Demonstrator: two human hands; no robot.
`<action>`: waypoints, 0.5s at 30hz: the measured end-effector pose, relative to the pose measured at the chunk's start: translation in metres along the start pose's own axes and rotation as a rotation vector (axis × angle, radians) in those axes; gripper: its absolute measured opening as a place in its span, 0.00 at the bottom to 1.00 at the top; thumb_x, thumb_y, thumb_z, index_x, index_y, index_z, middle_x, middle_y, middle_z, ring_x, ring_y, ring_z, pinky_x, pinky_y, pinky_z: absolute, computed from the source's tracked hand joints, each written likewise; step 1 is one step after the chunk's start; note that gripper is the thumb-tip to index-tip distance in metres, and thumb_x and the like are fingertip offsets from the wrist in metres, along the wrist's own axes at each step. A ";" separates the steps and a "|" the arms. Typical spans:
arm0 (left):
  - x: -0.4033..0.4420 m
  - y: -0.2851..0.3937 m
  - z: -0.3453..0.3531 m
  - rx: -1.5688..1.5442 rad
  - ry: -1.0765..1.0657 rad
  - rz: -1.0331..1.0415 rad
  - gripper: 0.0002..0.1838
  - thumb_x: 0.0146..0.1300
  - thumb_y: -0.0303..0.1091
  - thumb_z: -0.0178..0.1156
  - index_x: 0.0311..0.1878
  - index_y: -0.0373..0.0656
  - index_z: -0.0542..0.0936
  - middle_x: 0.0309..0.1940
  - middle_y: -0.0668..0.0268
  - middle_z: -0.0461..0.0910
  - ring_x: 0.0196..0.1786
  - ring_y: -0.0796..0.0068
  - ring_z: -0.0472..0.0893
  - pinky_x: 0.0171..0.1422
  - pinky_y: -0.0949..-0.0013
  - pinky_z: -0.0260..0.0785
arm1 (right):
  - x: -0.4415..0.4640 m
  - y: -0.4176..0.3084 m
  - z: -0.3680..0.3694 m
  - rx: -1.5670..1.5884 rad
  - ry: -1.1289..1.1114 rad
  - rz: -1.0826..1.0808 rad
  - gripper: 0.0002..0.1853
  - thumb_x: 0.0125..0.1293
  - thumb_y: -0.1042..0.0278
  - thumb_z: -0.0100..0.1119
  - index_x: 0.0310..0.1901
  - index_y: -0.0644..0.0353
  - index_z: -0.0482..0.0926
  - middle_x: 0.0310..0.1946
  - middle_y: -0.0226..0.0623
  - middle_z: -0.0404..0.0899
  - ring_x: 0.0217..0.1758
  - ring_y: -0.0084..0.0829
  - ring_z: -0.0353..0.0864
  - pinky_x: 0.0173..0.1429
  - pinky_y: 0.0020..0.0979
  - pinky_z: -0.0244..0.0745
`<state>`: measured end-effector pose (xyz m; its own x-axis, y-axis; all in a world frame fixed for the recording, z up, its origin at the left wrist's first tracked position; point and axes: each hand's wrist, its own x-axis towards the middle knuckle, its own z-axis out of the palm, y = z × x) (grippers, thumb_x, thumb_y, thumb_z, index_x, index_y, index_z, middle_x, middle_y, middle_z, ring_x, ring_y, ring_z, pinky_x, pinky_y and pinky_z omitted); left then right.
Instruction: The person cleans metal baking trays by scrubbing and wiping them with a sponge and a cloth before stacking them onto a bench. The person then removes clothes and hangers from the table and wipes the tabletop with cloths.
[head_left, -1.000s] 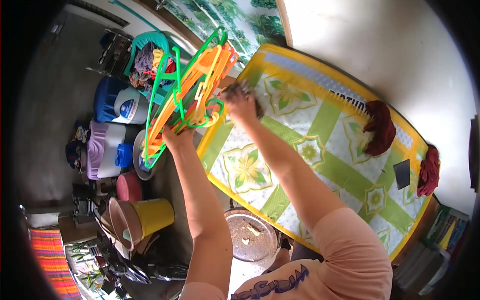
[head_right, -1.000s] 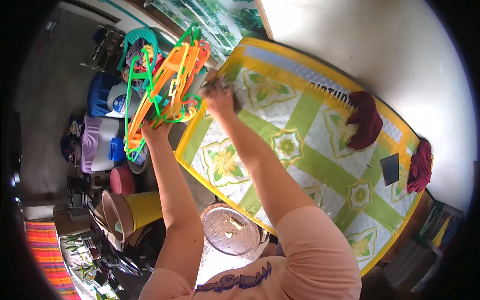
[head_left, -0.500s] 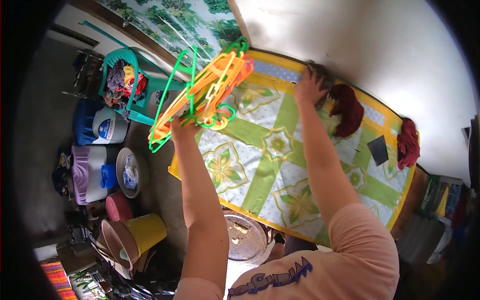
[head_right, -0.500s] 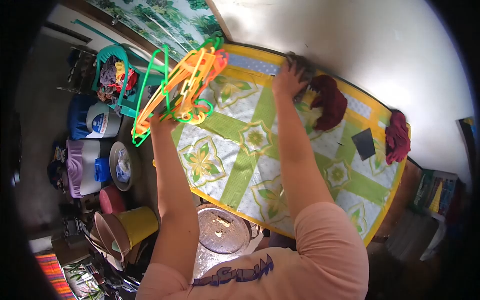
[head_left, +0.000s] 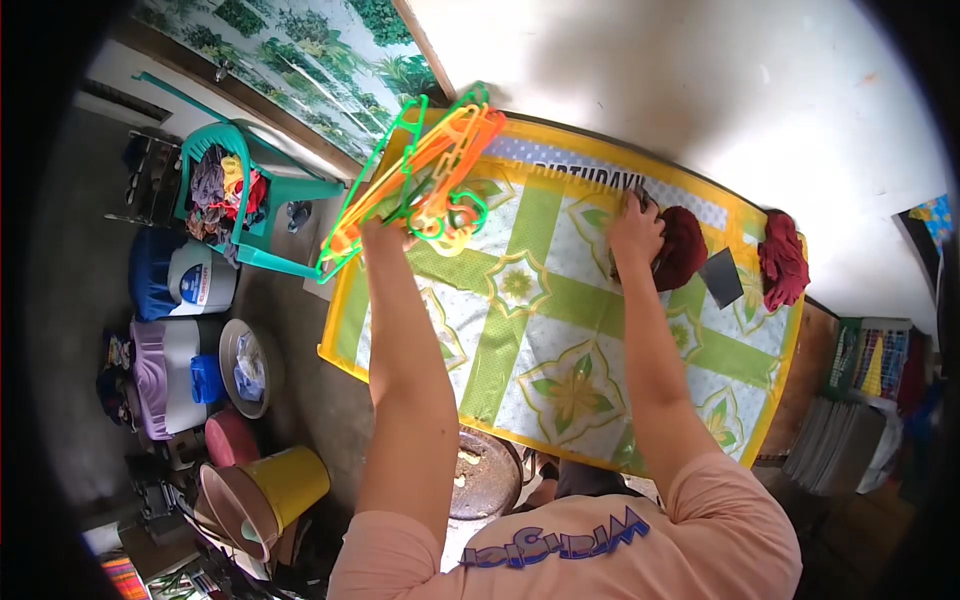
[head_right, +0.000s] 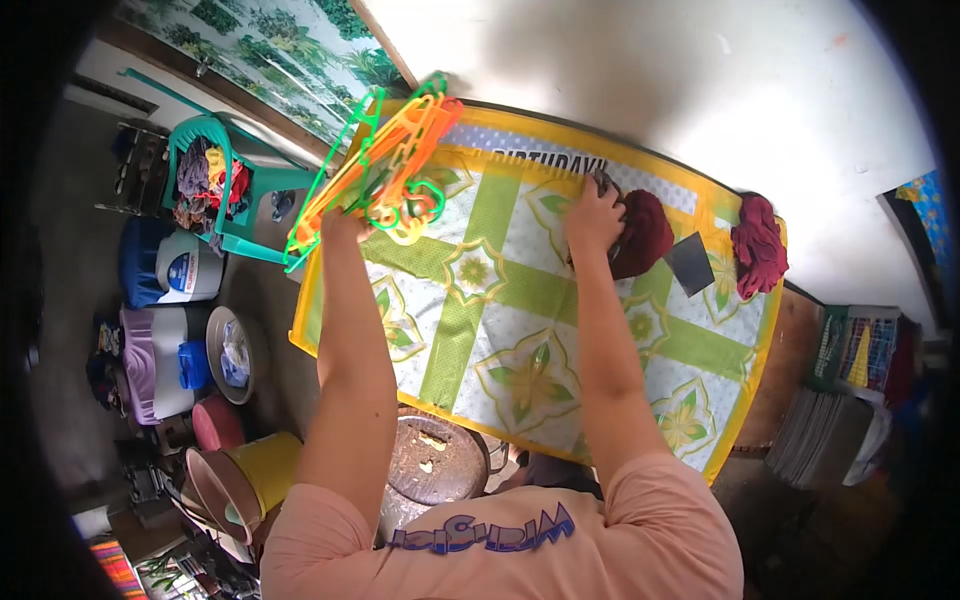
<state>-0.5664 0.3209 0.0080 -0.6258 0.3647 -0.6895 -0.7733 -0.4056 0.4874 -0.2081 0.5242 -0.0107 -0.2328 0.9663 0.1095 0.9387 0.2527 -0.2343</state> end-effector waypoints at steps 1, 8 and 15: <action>-0.001 0.013 -0.007 -0.039 0.010 0.011 0.29 0.76 0.53 0.27 0.69 0.50 0.65 0.69 0.61 0.67 0.67 0.55 0.70 0.71 0.41 0.60 | -0.001 -0.004 -0.003 0.009 0.052 -0.089 0.31 0.58 0.59 0.60 0.66 0.34 0.68 0.65 0.35 0.66 0.56 0.46 0.71 0.54 0.51 0.72; -0.065 0.076 0.012 -0.218 -0.127 -0.036 0.32 0.76 0.54 0.22 0.72 0.44 0.58 0.72 0.50 0.60 0.71 0.45 0.64 0.73 0.36 0.54 | -0.098 -0.186 0.021 0.164 -0.258 -0.898 0.30 0.63 0.74 0.48 0.68 0.41 0.67 0.70 0.32 0.62 0.67 0.41 0.65 0.66 0.54 0.61; -0.043 0.130 -0.037 -0.103 0.102 0.200 0.28 0.77 0.51 0.31 0.67 0.42 0.64 0.66 0.51 0.67 0.67 0.45 0.67 0.70 0.38 0.58 | 0.068 -0.152 0.072 -0.012 0.081 -0.371 0.20 0.59 0.62 0.56 0.55 0.47 0.74 0.52 0.34 0.73 0.56 0.39 0.71 0.50 0.52 0.69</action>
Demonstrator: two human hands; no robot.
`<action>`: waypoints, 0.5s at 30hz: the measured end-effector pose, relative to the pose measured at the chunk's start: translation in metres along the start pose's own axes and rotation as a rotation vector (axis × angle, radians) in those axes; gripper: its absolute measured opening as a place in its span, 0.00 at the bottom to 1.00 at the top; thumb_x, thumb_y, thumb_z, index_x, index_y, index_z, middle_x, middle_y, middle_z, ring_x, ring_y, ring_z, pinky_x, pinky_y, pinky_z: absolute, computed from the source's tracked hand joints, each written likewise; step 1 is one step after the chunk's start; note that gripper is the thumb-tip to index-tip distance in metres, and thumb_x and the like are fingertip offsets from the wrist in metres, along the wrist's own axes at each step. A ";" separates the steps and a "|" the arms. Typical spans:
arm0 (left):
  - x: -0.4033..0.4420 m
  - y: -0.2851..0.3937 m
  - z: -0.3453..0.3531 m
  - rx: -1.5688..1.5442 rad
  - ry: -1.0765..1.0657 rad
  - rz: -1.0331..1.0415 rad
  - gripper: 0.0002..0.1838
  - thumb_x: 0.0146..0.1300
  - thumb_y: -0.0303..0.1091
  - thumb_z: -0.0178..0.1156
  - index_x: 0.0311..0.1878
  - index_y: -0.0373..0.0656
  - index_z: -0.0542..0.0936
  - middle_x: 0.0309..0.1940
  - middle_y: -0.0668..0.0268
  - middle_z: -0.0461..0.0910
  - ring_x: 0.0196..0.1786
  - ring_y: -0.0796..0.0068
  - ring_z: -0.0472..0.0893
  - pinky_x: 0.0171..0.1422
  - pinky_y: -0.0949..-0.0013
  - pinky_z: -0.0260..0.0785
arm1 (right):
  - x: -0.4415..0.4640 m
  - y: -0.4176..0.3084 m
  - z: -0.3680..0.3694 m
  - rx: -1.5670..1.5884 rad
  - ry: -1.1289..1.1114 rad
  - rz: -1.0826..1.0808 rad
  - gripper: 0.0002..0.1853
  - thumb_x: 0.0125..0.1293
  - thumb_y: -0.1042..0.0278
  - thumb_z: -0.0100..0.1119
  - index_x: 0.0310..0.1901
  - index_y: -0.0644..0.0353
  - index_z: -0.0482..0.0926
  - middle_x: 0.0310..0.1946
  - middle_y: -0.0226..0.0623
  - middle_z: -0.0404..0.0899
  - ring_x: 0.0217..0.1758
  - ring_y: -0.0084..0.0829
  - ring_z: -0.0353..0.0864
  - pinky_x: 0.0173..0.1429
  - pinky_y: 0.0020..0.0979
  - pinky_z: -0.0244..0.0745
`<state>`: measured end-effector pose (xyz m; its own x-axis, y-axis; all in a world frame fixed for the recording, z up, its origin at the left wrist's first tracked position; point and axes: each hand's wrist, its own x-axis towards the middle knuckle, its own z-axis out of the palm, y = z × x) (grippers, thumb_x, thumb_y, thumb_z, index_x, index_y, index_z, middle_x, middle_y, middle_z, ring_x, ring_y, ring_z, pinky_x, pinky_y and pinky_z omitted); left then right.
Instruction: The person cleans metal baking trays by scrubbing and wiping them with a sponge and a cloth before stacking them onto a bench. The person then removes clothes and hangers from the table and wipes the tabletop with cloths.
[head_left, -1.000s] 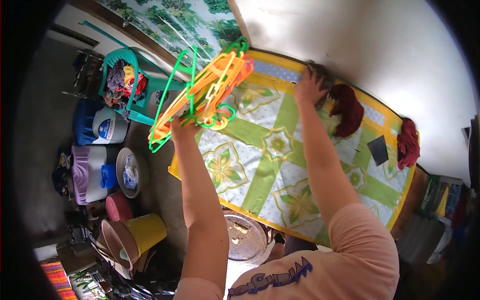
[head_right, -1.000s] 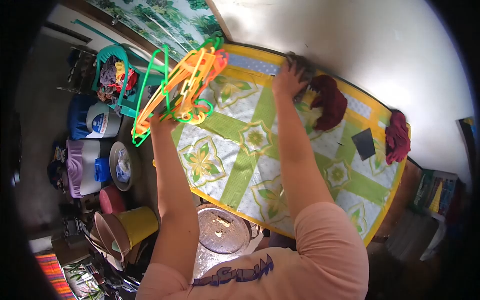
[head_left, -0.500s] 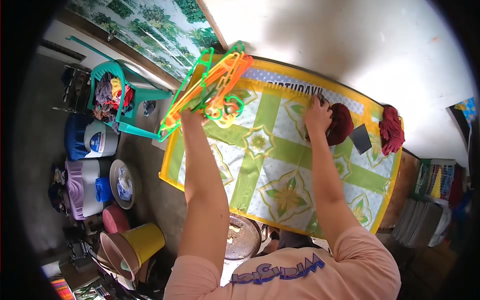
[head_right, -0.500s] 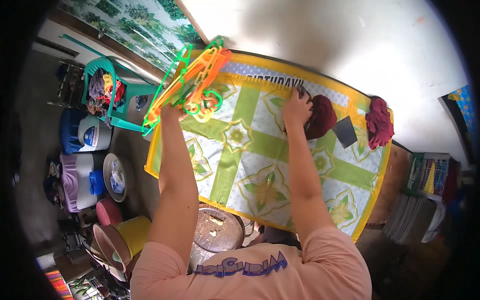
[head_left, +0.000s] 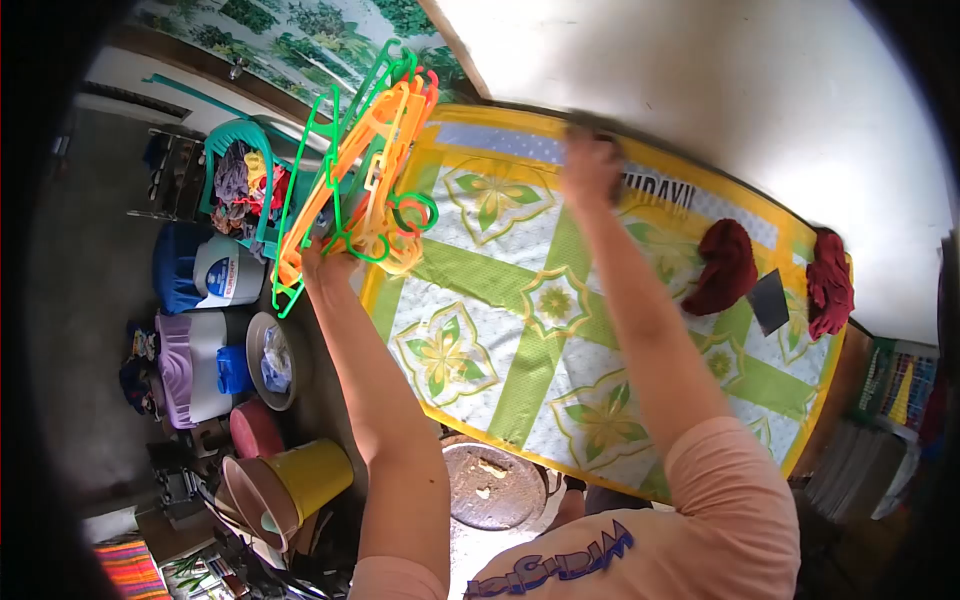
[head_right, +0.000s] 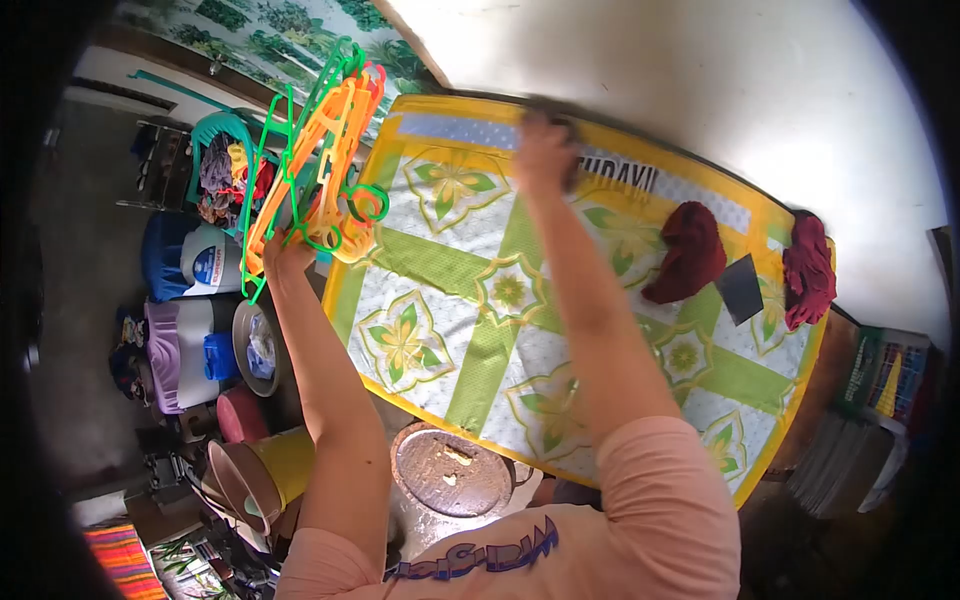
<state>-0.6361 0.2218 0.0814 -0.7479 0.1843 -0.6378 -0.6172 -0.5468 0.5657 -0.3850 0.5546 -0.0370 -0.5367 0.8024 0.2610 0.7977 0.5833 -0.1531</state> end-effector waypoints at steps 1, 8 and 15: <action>-0.003 0.005 -0.002 0.051 0.036 0.070 0.29 0.77 0.52 0.31 0.68 0.41 0.64 0.67 0.50 0.67 0.68 0.46 0.67 0.71 0.41 0.59 | 0.014 0.036 0.012 -0.145 -0.033 0.204 0.20 0.62 0.59 0.55 0.57 0.45 0.73 0.52 0.38 0.72 0.53 0.45 0.73 0.46 0.52 0.72; -0.009 0.020 -0.018 -0.138 -0.026 0.009 0.27 0.77 0.50 0.34 0.67 0.39 0.65 0.65 0.48 0.68 0.65 0.47 0.70 0.66 0.42 0.63 | -0.031 0.016 -0.076 -0.086 -0.197 0.179 0.12 0.65 0.67 0.51 0.50 0.50 0.74 0.46 0.40 0.76 0.43 0.43 0.80 0.40 0.42 0.79; -0.021 -0.007 0.007 -0.128 0.052 0.055 0.24 0.77 0.49 0.31 0.62 0.43 0.65 0.64 0.51 0.67 0.64 0.47 0.70 0.62 0.35 0.65 | -0.117 -0.210 0.016 0.553 -0.071 -0.737 0.23 0.60 0.67 0.52 0.59 0.42 0.76 0.60 0.32 0.73 0.63 0.40 0.68 0.67 0.61 0.53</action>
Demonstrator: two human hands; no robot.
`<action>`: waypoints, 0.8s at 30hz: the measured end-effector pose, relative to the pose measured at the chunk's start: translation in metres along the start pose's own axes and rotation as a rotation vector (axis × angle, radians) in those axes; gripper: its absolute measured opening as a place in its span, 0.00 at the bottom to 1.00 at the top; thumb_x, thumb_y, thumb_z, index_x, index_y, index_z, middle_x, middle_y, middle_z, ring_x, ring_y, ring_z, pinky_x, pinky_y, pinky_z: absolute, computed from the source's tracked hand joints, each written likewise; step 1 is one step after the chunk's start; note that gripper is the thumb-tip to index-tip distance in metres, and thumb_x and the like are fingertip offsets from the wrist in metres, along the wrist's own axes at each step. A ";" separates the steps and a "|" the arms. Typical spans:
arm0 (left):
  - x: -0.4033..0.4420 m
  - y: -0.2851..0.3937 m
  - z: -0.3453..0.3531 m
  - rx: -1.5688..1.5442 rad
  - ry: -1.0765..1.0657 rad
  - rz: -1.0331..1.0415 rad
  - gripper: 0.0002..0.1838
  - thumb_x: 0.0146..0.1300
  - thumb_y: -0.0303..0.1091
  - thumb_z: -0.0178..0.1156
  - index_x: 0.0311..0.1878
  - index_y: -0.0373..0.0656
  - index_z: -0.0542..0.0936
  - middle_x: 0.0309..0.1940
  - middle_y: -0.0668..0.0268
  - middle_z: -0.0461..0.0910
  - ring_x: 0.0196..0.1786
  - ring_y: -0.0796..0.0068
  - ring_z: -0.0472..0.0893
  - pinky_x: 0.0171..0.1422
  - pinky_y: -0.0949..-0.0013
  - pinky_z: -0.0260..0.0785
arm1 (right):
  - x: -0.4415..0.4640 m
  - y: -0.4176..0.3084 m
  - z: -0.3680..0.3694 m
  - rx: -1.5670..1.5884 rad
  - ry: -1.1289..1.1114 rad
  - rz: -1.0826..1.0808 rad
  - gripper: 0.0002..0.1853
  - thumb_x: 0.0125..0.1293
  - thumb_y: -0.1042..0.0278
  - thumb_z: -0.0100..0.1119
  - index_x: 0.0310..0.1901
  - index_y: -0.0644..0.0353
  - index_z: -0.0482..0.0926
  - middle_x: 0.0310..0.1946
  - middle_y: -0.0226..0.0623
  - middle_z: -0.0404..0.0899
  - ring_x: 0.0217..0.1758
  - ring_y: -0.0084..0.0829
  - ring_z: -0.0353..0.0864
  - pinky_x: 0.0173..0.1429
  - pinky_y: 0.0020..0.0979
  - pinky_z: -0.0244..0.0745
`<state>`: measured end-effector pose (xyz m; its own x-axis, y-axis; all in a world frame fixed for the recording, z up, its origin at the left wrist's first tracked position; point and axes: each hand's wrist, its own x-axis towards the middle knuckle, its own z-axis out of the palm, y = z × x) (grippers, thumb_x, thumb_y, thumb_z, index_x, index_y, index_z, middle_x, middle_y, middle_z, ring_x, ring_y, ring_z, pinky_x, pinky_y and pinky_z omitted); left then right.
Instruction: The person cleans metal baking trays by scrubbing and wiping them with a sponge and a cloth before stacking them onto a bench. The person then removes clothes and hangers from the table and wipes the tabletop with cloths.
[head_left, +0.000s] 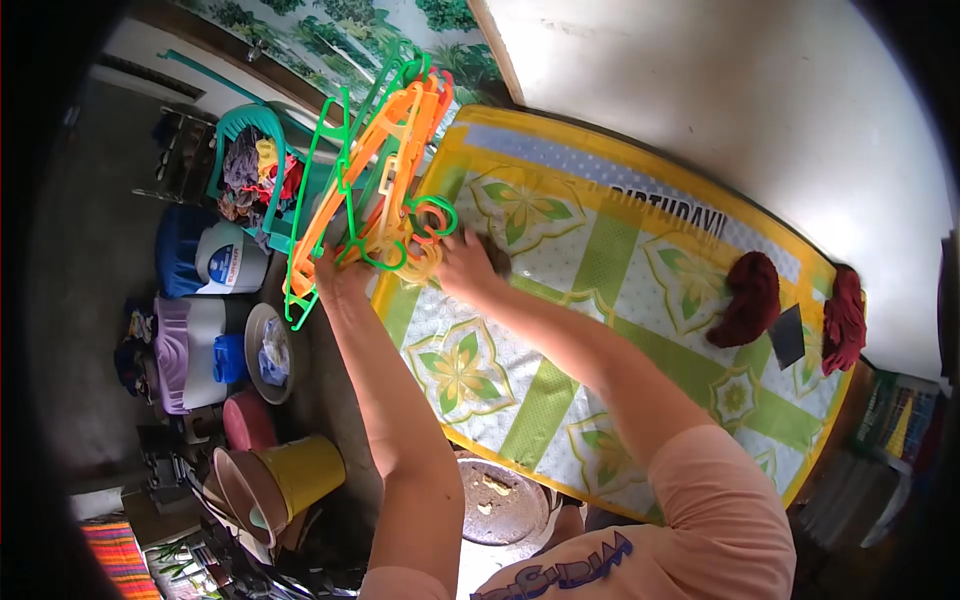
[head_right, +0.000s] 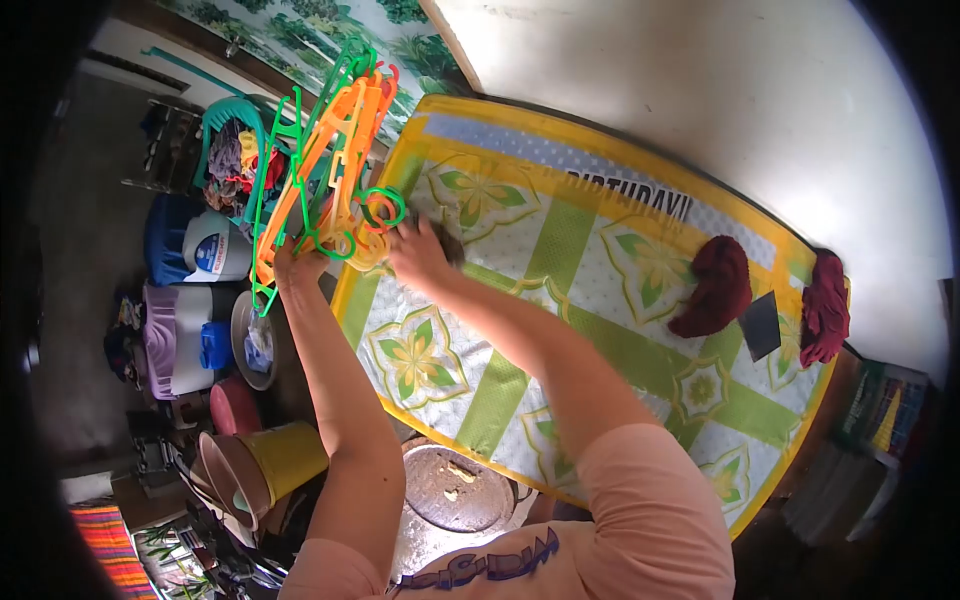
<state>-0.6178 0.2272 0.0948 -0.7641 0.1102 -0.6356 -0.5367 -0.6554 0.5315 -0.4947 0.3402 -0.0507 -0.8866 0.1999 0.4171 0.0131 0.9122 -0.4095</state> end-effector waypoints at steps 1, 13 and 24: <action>0.010 0.004 -0.008 -0.043 -0.121 -0.075 0.23 0.77 0.49 0.33 0.59 0.42 0.65 0.61 0.50 0.68 0.63 0.47 0.70 0.62 0.36 0.64 | 0.032 0.018 0.009 0.011 -0.090 0.138 0.24 0.61 0.67 0.52 0.60 0.40 0.75 0.62 0.32 0.71 0.66 0.39 0.66 0.68 0.62 0.52; 0.023 -0.054 -0.023 0.035 -0.153 -0.220 0.25 0.77 0.49 0.34 0.63 0.43 0.68 0.65 0.53 0.69 0.69 0.46 0.66 0.70 0.36 0.58 | -0.083 0.203 -0.162 -0.433 0.138 1.046 0.28 0.65 0.60 0.51 0.68 0.36 0.67 0.74 0.26 0.56 0.75 0.41 0.55 0.68 0.64 0.54; 0.032 -0.125 -0.010 0.254 -0.196 -0.278 0.25 0.76 0.50 0.30 0.62 0.51 0.72 0.61 0.61 0.75 0.61 0.55 0.73 0.62 0.41 0.62 | -0.215 0.069 -0.231 -0.605 0.032 0.674 0.21 0.61 0.65 0.54 0.57 0.43 0.76 0.57 0.35 0.73 0.54 0.47 0.72 0.47 0.54 0.71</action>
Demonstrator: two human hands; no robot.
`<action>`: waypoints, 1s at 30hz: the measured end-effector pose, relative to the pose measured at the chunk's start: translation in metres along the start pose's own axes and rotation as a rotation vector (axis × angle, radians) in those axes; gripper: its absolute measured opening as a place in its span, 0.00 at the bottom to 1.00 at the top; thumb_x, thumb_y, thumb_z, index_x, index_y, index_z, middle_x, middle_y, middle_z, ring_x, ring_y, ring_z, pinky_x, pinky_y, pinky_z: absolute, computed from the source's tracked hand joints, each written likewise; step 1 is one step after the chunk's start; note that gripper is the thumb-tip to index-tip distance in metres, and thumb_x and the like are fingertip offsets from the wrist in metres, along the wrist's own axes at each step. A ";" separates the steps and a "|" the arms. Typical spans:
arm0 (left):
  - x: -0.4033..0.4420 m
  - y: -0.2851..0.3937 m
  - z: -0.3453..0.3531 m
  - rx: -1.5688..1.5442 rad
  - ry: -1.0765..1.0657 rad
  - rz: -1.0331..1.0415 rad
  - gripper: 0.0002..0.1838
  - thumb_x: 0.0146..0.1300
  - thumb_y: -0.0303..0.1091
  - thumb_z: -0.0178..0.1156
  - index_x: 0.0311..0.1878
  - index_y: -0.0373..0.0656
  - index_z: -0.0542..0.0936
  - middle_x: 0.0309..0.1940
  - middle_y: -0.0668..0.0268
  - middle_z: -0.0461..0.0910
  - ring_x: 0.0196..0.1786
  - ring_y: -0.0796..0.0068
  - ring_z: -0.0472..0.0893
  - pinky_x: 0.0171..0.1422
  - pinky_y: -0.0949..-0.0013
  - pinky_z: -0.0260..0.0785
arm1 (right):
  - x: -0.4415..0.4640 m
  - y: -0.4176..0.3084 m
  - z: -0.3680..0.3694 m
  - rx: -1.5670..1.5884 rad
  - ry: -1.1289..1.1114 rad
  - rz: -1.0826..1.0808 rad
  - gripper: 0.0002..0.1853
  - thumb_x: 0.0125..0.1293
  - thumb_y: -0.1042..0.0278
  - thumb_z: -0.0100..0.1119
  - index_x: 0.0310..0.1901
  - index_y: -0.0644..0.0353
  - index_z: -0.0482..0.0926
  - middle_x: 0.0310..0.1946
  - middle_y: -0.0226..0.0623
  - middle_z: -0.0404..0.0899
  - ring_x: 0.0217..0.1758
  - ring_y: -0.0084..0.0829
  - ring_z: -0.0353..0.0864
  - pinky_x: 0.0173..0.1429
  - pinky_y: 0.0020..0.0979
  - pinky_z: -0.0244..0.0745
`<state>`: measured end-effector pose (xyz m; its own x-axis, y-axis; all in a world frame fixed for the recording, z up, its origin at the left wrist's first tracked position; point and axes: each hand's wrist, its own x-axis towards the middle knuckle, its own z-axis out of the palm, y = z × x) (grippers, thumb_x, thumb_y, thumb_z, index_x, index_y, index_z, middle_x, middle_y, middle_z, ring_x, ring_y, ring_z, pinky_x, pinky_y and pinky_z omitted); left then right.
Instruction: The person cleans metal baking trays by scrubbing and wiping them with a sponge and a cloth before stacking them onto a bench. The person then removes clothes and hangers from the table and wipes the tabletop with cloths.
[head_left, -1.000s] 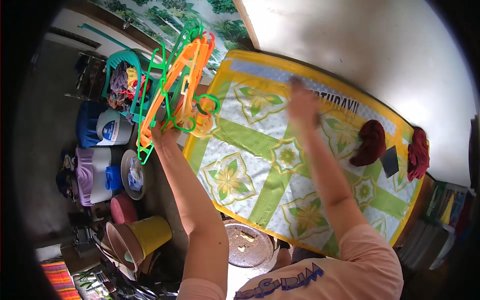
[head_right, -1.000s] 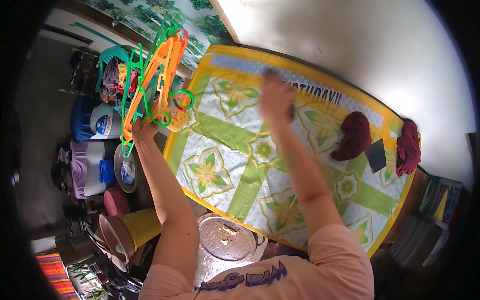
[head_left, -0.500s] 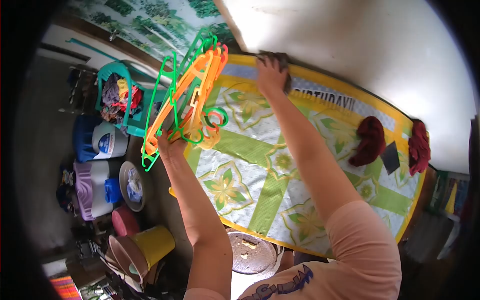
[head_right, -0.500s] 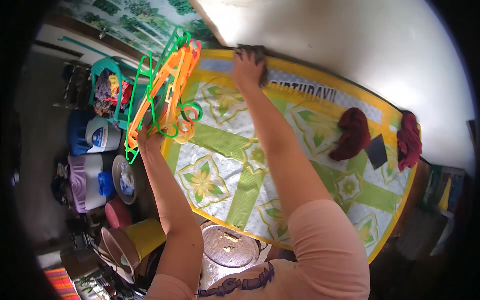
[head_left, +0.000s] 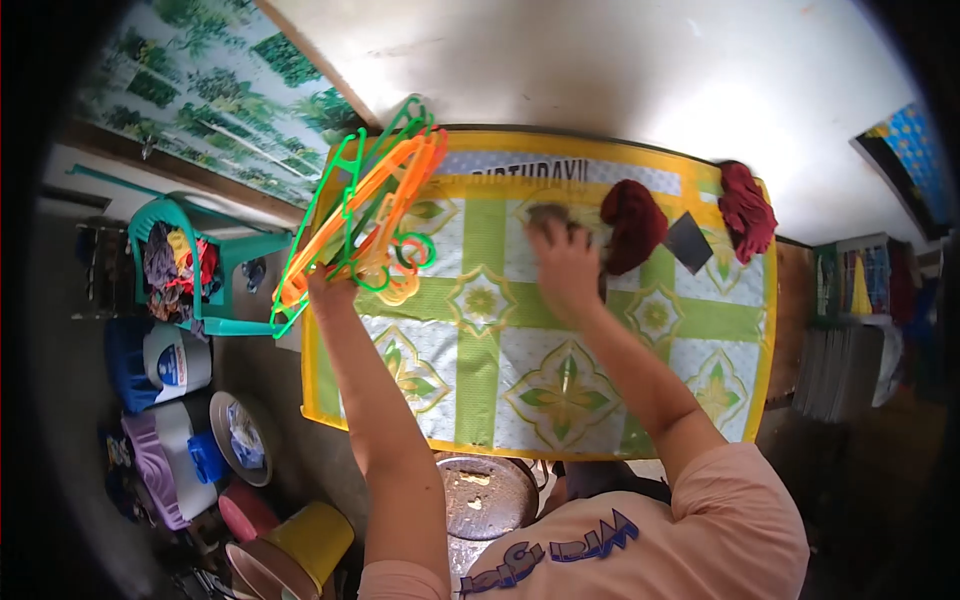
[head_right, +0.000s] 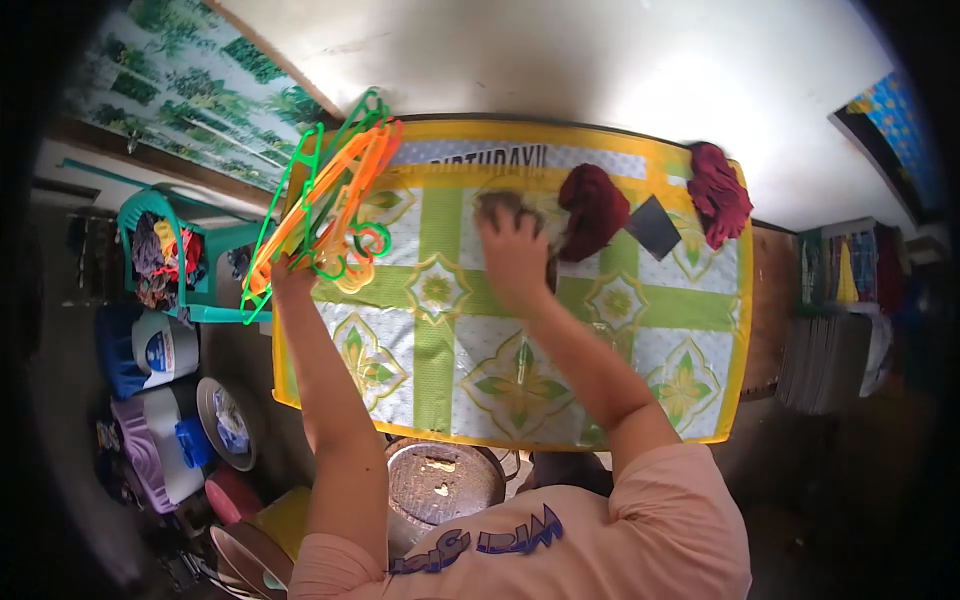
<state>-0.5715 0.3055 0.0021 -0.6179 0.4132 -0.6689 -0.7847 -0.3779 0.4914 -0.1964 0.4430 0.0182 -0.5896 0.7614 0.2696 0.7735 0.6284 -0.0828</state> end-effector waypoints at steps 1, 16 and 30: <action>0.002 0.004 -0.002 0.013 0.018 -0.010 0.26 0.76 0.50 0.30 0.63 0.50 0.71 0.62 0.61 0.74 0.62 0.54 0.73 0.63 0.41 0.62 | -0.022 -0.005 -0.003 0.057 -0.047 -0.076 0.19 0.62 0.62 0.54 0.56 0.42 0.77 0.57 0.33 0.73 0.55 0.46 0.72 0.49 0.57 0.69; -0.026 0.039 -0.019 0.075 0.137 0.053 0.26 0.76 0.51 0.32 0.67 0.49 0.65 0.65 0.58 0.70 0.65 0.51 0.70 0.63 0.40 0.61 | 0.001 0.327 -0.040 -0.206 0.178 1.030 0.45 0.54 0.36 0.65 0.73 0.32 0.56 0.72 0.43 0.54 0.73 0.59 0.51 0.66 0.66 0.54; -0.079 0.032 0.028 -0.044 -0.149 0.128 0.28 0.77 0.51 0.27 0.74 0.49 0.52 0.70 0.53 0.63 0.71 0.47 0.63 0.70 0.34 0.55 | -0.057 0.053 -0.043 0.473 -0.030 -0.178 0.36 0.48 0.65 0.71 0.63 0.47 0.71 0.58 0.53 0.69 0.61 0.59 0.67 0.63 0.51 0.67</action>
<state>-0.5491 0.2838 0.0856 -0.7157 0.4763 -0.5108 -0.6982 -0.4696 0.5404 -0.1113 0.4262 0.0401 -0.7146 0.6356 0.2920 0.4744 0.7472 -0.4654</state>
